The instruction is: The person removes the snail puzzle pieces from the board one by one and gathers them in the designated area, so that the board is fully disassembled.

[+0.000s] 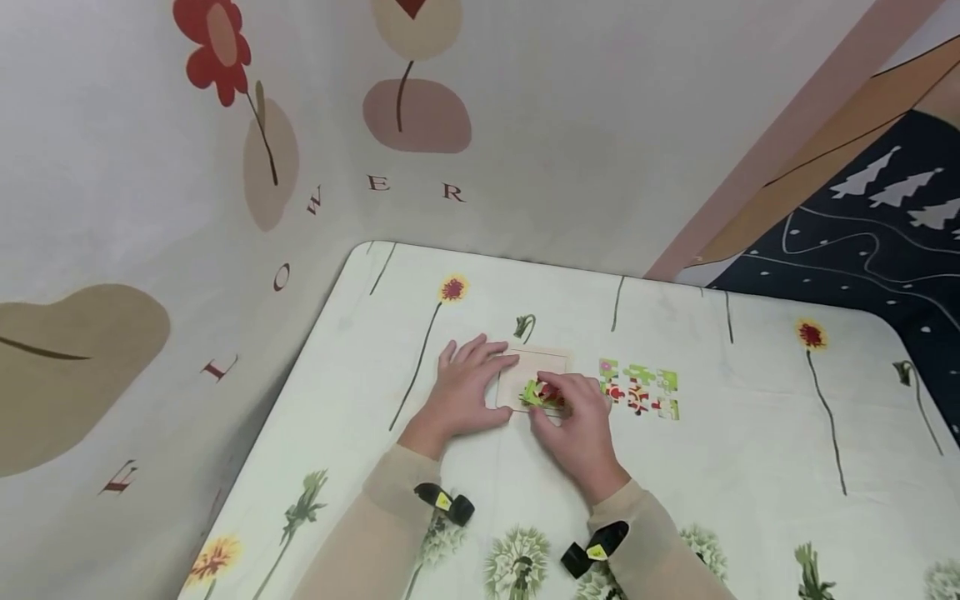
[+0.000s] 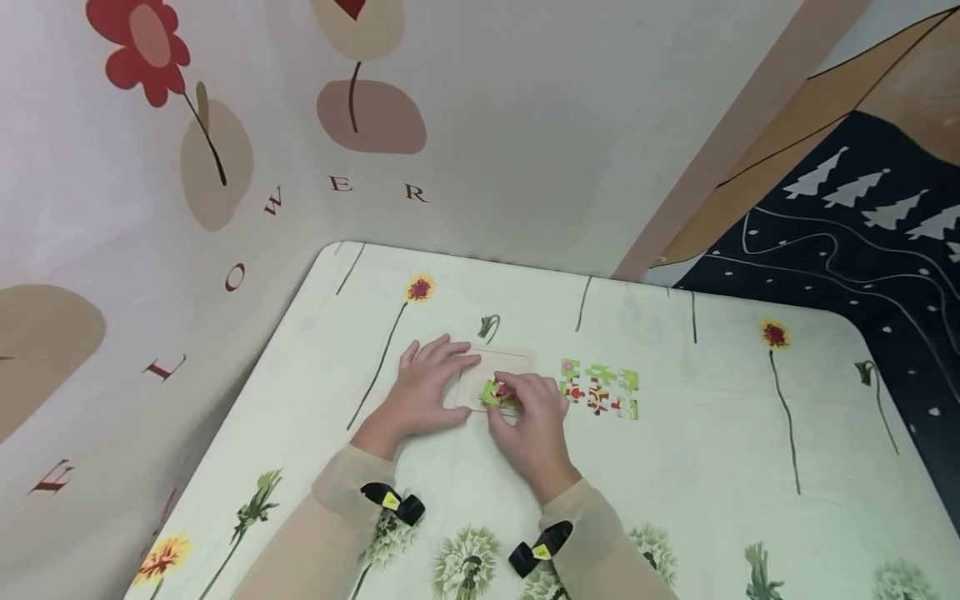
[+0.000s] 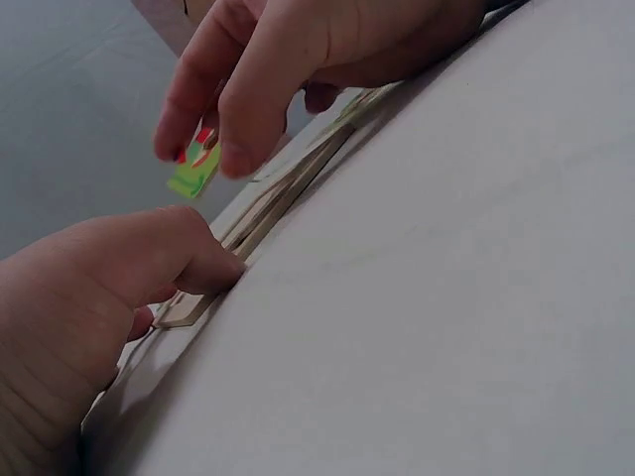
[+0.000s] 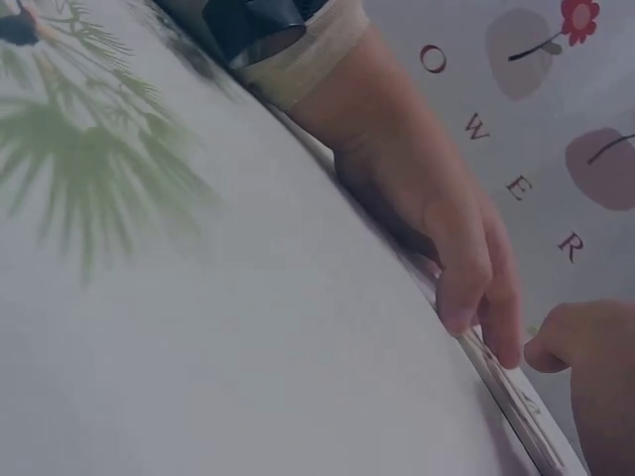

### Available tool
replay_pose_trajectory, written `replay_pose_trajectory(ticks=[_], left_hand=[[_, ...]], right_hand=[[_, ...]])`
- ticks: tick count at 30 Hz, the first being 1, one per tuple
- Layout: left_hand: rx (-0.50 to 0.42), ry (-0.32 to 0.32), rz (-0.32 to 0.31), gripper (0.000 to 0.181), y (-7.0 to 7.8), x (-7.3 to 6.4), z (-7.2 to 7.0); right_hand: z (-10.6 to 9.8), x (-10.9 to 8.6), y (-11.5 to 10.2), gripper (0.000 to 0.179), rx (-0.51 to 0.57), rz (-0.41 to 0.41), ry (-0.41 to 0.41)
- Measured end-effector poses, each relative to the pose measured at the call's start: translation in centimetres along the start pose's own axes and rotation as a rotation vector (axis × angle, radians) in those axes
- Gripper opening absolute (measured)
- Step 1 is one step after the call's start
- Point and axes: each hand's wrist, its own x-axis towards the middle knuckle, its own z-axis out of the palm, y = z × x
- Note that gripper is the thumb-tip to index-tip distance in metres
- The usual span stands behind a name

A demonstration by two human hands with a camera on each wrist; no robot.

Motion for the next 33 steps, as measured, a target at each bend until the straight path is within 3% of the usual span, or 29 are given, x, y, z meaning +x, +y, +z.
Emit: replay_pose_trajectory(ticks=[11, 19, 33], left_hand=[[-0.002, -0.011, -0.016, 0.077, 0.0, -0.1, -0.1], [-0.004, -0.026, -0.031, 0.078, 0.0, 0.0, -0.1], [0.003, -0.021, -0.028, 0.077, 0.1, 0.2, 0.1]], right_hand=[[-3.8, -2.2, 1.9, 0.049, -0.020, 0.020, -0.002], [-7.0, -4.0, 3.3, 0.044, -0.120, 0.089, -0.004], [-7.9, -4.3, 4.1, 0.040, -0.178, 0.036, -0.007]])
